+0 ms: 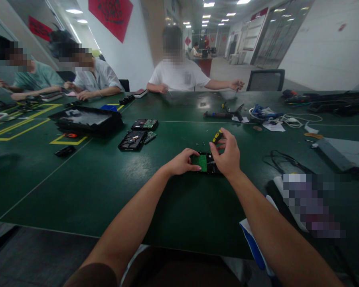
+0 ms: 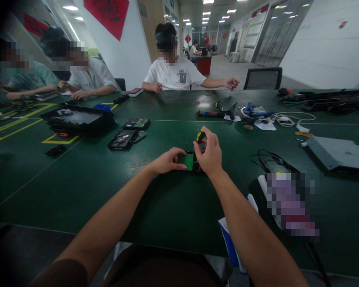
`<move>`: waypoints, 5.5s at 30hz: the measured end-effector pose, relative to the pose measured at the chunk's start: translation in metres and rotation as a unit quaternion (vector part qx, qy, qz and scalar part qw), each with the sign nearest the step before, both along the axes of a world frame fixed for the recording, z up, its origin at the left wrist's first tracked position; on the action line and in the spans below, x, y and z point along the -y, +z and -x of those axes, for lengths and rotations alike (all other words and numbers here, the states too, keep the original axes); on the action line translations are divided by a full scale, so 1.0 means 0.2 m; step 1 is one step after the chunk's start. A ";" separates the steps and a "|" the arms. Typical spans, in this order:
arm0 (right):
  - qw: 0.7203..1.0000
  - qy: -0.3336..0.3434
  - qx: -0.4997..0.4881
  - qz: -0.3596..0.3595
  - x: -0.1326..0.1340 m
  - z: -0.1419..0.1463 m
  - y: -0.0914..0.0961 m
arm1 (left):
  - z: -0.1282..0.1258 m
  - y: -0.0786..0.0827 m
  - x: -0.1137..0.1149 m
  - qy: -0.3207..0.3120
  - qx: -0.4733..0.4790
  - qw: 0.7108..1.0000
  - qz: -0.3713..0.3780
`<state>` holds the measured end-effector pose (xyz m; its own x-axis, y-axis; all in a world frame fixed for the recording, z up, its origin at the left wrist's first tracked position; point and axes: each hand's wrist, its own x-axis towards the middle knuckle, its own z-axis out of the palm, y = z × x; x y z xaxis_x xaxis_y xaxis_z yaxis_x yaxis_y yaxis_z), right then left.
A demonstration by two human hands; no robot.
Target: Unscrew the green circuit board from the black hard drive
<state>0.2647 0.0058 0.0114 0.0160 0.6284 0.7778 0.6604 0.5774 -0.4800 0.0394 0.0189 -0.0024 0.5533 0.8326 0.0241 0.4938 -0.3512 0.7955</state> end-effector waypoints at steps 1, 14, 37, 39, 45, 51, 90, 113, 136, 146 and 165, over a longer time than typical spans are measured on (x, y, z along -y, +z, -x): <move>1.000 0.002 0.000 0.001 0.00 0.00 0.00 | 0.00 0.00 0.00 0.001 0.000 1.000 0.001; 1.000 -0.008 0.009 0.026 0.00 -0.01 0.00 | 0.00 0.01 0.00 -0.001 -0.011 1.000 0.010; 1.000 0.019 -0.012 0.015 -0.01 0.00 -0.01 | 0.00 -0.02 -0.01 -0.001 0.006 1.000 0.005; 1.000 0.018 -0.007 0.014 -0.01 0.00 0.00 | 0.00 -0.01 0.00 0.000 0.003 1.000 0.004; 0.999 0.020 -0.014 0.022 -0.01 0.00 -0.01 | 0.00 -0.01 0.00 0.006 0.009 1.000 0.009; 1.000 0.009 -0.013 0.009 -0.02 0.00 -0.02 | 0.00 -0.02 0.00 0.007 0.014 1.000 0.003; 1.000 0.011 -0.023 0.016 0.00 -0.01 0.00 | 0.00 -0.01 -0.01 0.005 -0.002 1.000 0.011; 0.999 0.016 -0.024 0.019 -0.01 -0.01 -0.01 | -0.01 -0.01 0.00 0.005 0.006 1.000 0.007; 0.999 0.033 -0.018 0.011 0.01 0.00 0.01 | 0.00 -0.04 -0.02 -0.001 0.006 1.000 0.007; 1.000 0.025 -0.009 0.000 0.00 -0.01 0.01 | 0.00 -0.05 -0.03 -0.007 0.013 1.000 -0.009; 1.000 0.013 0.009 0.010 0.01 0.00 0.01 | 0.00 -0.03 -0.01 0.003 0.015 1.000 0.000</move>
<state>0.2649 0.0047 0.0130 -0.0143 0.6439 0.7649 0.6531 0.5853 -0.4805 0.0396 0.0211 -0.0091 0.5479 0.8356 0.0404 0.4707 -0.3479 0.8108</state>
